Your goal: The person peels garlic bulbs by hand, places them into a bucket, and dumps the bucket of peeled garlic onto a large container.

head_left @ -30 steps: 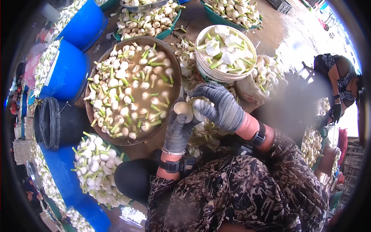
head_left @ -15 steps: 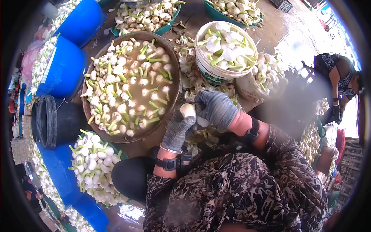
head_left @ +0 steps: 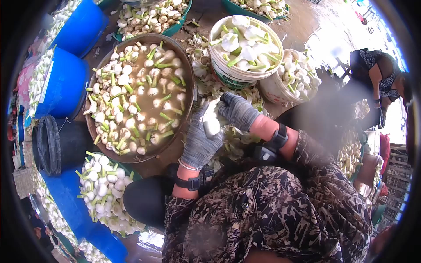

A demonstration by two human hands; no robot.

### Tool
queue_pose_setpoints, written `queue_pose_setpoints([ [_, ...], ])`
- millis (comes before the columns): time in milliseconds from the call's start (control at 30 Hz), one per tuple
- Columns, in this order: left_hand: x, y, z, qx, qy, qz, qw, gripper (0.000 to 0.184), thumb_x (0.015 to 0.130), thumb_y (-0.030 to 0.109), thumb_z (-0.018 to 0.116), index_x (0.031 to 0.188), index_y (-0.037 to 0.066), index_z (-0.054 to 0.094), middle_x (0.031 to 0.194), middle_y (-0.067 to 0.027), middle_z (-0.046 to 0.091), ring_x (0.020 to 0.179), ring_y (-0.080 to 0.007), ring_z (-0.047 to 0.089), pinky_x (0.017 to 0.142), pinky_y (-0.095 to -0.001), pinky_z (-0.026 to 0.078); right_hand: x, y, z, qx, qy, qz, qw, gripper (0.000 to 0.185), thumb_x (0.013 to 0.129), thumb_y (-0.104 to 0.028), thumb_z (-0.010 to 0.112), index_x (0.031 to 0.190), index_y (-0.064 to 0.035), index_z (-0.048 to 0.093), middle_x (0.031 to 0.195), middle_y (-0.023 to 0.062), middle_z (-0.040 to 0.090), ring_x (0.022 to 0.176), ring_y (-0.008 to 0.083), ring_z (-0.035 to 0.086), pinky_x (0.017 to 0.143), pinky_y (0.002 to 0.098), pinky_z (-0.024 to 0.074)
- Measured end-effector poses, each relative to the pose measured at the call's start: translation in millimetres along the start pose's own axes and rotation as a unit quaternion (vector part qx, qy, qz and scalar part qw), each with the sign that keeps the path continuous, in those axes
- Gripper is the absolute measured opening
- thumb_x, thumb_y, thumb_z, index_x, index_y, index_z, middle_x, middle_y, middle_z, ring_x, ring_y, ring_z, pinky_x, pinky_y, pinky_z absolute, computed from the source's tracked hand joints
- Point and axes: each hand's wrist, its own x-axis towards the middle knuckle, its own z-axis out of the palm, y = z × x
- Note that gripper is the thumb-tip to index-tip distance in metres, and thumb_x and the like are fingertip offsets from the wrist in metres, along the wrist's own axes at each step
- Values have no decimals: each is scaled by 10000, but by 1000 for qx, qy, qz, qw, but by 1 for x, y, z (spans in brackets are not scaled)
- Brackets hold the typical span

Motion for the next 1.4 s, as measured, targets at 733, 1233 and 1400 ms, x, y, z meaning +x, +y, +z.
queue_pose_setpoints([
  [733,-3,-26,18,-17,134,-16,991,668,953,497,435,1369,-24,396,1349,-210,456,1242,-338,443,1068,-426,325,20,-45,-28,515,-82,81,849,425,917,-381,629,1213,-86,554,1050,2,627,906,107,570,825,274,494],
  [1233,-30,-62,6,-138,182,-207,951,463,939,149,548,1368,15,437,1356,-183,468,1286,-298,404,1112,-395,276,188,-39,-122,-471,150,-65,867,616,840,-629,523,1212,-149,626,1312,91,564,1246,314,481,1040,492,353],
  [1400,-27,-67,6,-189,214,-216,934,385,946,50,531,1315,-28,456,1256,-126,548,1137,-182,530,989,-302,423,192,-116,-5,-390,-261,46,882,376,914,-366,503,1143,-118,671,1180,77,649,1093,275,608,884,406,488],
])
